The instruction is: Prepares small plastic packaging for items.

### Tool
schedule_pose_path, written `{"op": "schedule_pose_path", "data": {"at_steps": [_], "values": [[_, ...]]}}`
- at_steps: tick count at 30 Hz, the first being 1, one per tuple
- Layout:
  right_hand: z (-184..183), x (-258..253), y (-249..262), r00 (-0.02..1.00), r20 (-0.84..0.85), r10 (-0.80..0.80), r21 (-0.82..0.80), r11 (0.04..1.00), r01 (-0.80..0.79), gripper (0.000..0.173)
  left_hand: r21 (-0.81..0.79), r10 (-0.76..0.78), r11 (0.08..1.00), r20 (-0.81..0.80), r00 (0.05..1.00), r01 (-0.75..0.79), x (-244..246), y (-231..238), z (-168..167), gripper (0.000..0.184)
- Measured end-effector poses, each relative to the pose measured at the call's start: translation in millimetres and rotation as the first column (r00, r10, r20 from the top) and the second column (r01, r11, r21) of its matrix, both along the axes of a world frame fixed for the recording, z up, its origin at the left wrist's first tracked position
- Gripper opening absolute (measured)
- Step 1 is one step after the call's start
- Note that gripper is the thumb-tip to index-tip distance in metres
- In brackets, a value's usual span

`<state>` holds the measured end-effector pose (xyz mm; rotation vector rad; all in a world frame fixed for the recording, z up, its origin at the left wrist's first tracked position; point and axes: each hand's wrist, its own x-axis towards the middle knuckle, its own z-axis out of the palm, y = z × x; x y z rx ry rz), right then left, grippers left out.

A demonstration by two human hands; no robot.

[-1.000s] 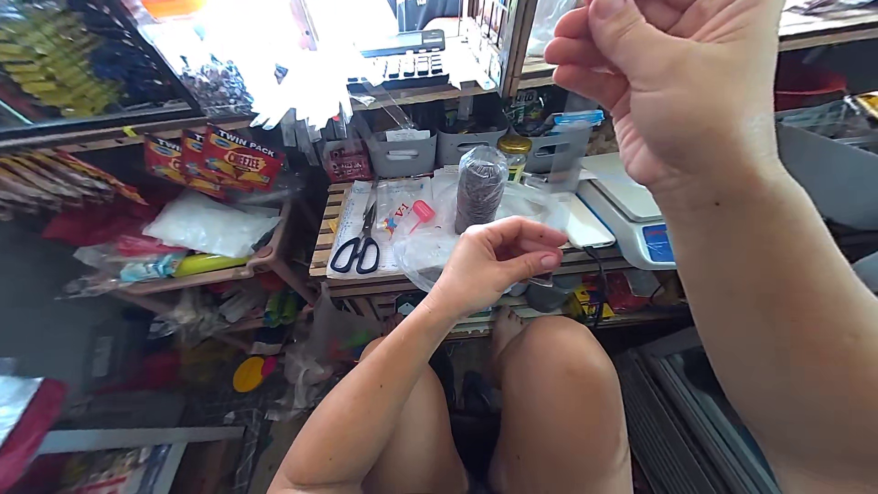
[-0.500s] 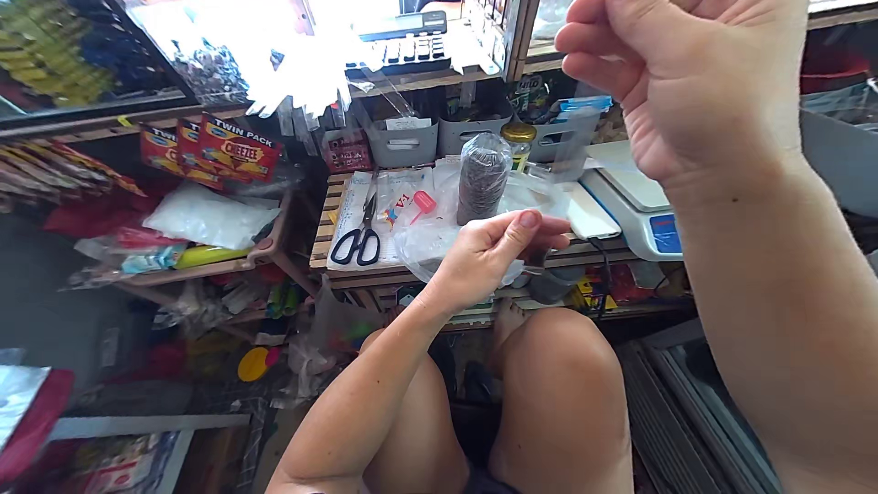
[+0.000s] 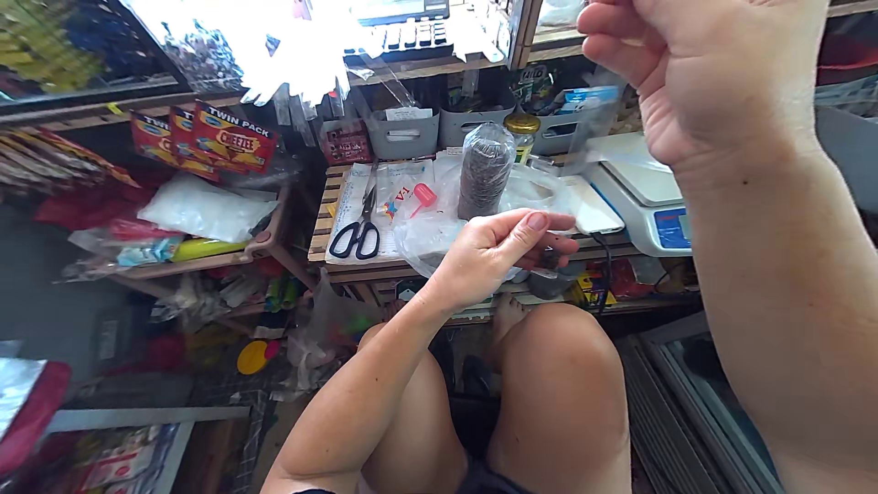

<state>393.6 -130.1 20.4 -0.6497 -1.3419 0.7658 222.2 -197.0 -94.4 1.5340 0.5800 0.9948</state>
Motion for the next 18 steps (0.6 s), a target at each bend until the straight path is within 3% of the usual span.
{"op": "schedule_pose_path", "data": {"at_steps": [3, 6, 8, 10, 14, 18], "values": [[-2, -4, -11, 0.999, 0.007, 0.043, -0.025, 0.999, -0.043, 0.008, 0.198, 0.126, 0.974, -0.072, 0.989, -0.11, -2, 0, -1, 0.035], [-8, -9, -43, 0.986, 0.113, 0.121, -0.015, 0.993, -0.121, 0.013, 0.448, 0.425, 0.817, -0.042, 0.904, -0.363, -9, -5, 12, 0.04], [-22, -14, -61, 0.973, 0.185, 0.141, 0.051, 0.987, -0.153, 0.014, 0.532, 0.527, 0.707, 0.043, 0.849, -0.466, -15, -8, 30, 0.046], [-41, -20, -70, 0.965, 0.194, 0.177, 0.096, 0.976, -0.198, 0.014, 0.579, 0.542, 0.653, 0.092, 0.835, -0.488, -19, -11, 49, 0.045], [-62, -33, -81, 0.964, 0.122, 0.236, 0.146, 0.957, -0.252, 0.01, 0.628, 0.509, 0.603, 0.172, 0.843, -0.492, -20, -17, 73, 0.011], [-62, -31, -87, 0.965, 0.129, 0.23, 0.22, 0.942, -0.254, 0.014, 0.694, 0.471, 0.582, 0.136, 0.872, -0.423, -30, -24, 84, 0.013]]}}
